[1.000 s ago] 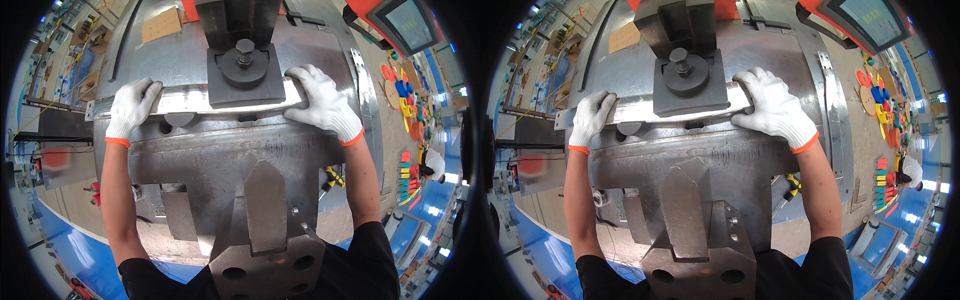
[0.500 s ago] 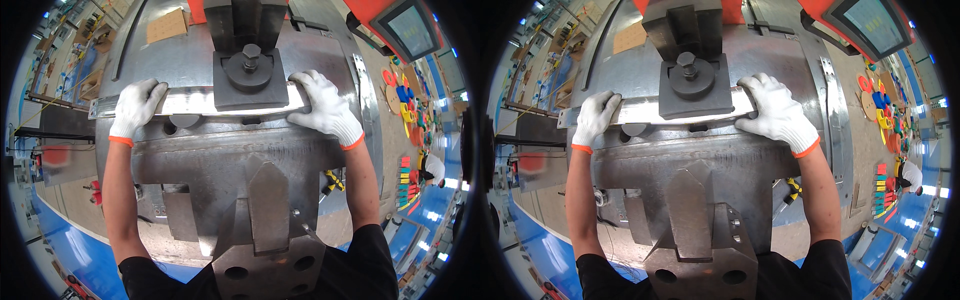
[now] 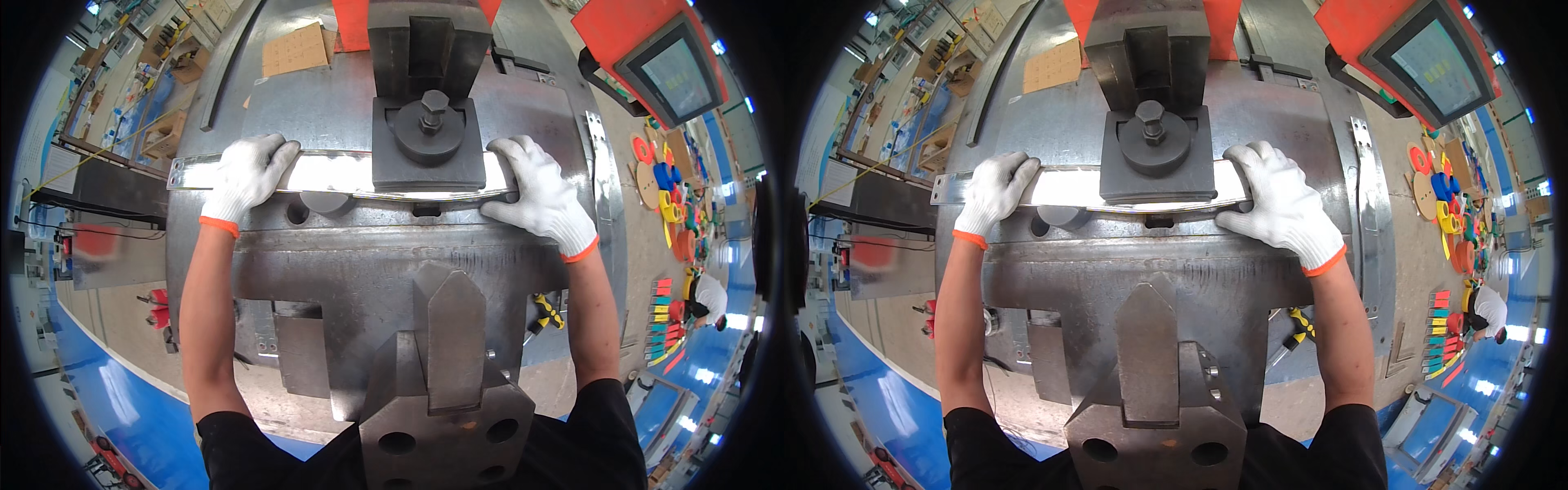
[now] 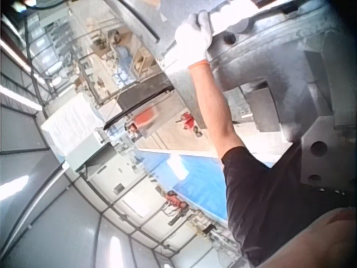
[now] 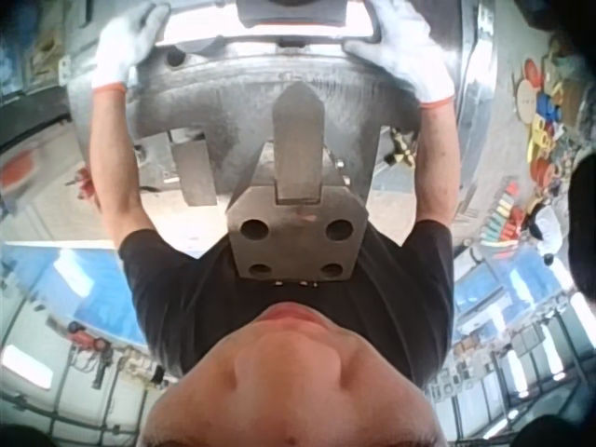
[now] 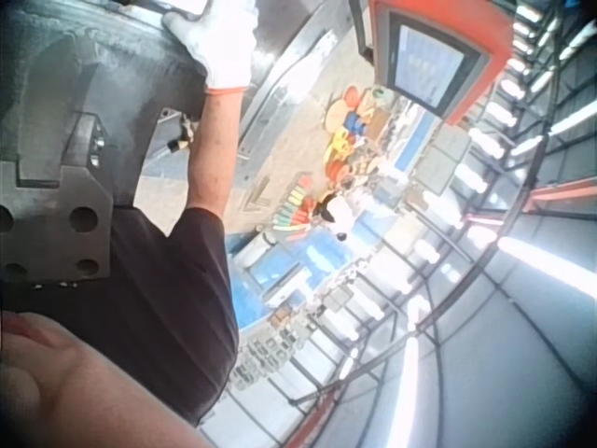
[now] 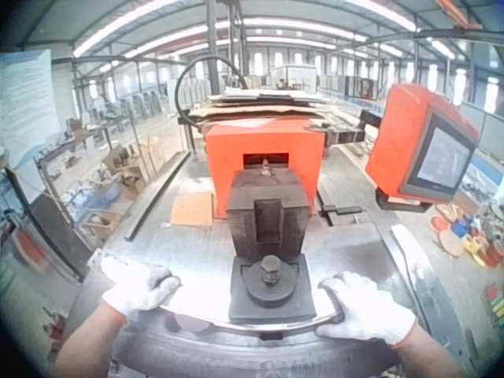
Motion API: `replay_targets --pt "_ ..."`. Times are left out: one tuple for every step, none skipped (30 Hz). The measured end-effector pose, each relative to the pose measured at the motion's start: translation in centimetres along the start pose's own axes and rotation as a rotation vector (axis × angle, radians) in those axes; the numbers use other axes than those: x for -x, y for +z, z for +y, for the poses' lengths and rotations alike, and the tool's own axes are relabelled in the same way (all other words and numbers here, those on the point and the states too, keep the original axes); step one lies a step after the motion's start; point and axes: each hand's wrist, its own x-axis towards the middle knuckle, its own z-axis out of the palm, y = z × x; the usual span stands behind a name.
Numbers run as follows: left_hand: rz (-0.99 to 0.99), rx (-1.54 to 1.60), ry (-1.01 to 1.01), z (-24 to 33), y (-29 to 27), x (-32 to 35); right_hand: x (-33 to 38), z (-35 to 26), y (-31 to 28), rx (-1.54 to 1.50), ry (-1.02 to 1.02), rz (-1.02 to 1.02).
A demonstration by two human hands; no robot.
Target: The person uses a press brake to bend a metal strip, measures it with a tape measure, and repeatedly repositions and bends the strip to achieve the desired curvature. The person also briefly compares the bent strip against a metal rack.
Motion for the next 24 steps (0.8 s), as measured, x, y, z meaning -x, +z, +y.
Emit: replay_targets --pt "0.002 -0.007 -0.002 0.01 0.0 0.02 -0.01 -0.06 -0.04 -0.006 0.002 0.002" --pt "0.005 -0.014 -0.004 0.13 -0.16 0.11 -0.04 -0.15 -0.07 -0.012 0.004 0.004" --pt "0.003 -0.017 -0.003 0.35 -0.13 0.13 0.05 -0.15 -0.12 0.002 0.006 -0.005" --pt "-0.003 -0.013 -0.006 0.4 -0.11 0.07 0.0 -0.14 -0.19 0.016 0.009 -0.013" --pt "-0.008 -0.009 -0.01 0.37 -0.12 0.04 0.0 -0.18 -0.24 0.03 0.011 -0.022" --pt "-0.01 -0.008 -0.014 0.4 -0.21 -0.07 -0.08 -0.32 -0.3 0.05 0.021 -0.033" --pt "-0.013 -0.006 -0.021 0.58 -0.24 -0.03 -0.16 -0.49 -0.35 0.069 0.031 -0.045" --pt "-0.013 -0.007 -0.016 0.56 -0.11 -0.12 -0.2 -0.61 -0.45 0.089 0.041 -0.056" --pt "-0.014 -0.011 -0.011 0.39 -0.11 -0.18 -0.2 -0.7 -0.62 0.095 0.045 -0.073" --pt "-0.014 -0.014 -0.007 0.27 -0.12 -0.23 -0.21 -0.68 -0.63 0.101 0.049 -0.078" --pt "-0.017 -0.02 -0.008 0.22 -0.14 -0.27 -0.24 -0.6 -0.58 0.107 0.052 -0.083" --pt "-0.019 -0.027 -0.01 0.19 -0.11 -0.32 -0.25 -0.56 -0.56 0.114 0.056 -0.087" --pt "-0.021 -0.033 -0.011 0.22 -0.08 -0.37 -0.29 -0.67 -0.62 0.12 0.067 -0.097" --pt "-0.026 -0.026 -0.024 0.32 -0.05 -0.39 -0.34 -0.84 -0.69 0.127 0.077 -0.107" --pt "-0.031 -0.022 -0.037 0.37 -0.11 -0.36 -0.4 -0.92 -0.69 0.131 0.085 -0.115" --pt "-0.035 -0.018 -0.051 0.41 -0.16 -0.33 -0.42 -0.85 -0.65 0.134 0.083 -0.116" --pt "-0.029 -0.013 -0.05 0.35 -0.07 -0.31 -0.42 -0.73 -0.55 0.137 0.08 -0.117" --pt "-0.023 -0.008 -0.049 0.21 0.07 -0.32 -0.46 -0.7 -0.55 0.14 0.077 -0.117" --pt "-0.017 -0.003 -0.048 0.15 0.15 -0.34 -0.46 -0.76 -0.61 0.135 0.087 -0.12" --pt "-0.017 -0.004 -0.045 0.22 0.13 -0.33 -0.42 -0.88 -0.66 0.129 0.097 -0.123" --pt "-0.015 -0.006 -0.043 0.32 0.0 -0.31 -0.41 -0.98 -0.78 0.124 0.105 -0.125" --pt "-0.014 -0.009 -0.042 0.38 -0.12 -0.3 -0.41 -0.97 -0.8 0.123 0.106 -0.123" --pt "-0.01 -0.012 -0.037 0.32 -0.12 -0.32 -0.41 -0.9 -0.73 0.122 0.106 -0.122" --pt "-0.004 -0.015 -0.032 0.18 -0.01 -0.36 -0.4 -0.87 -0.73 0.122 0.107 -0.12"
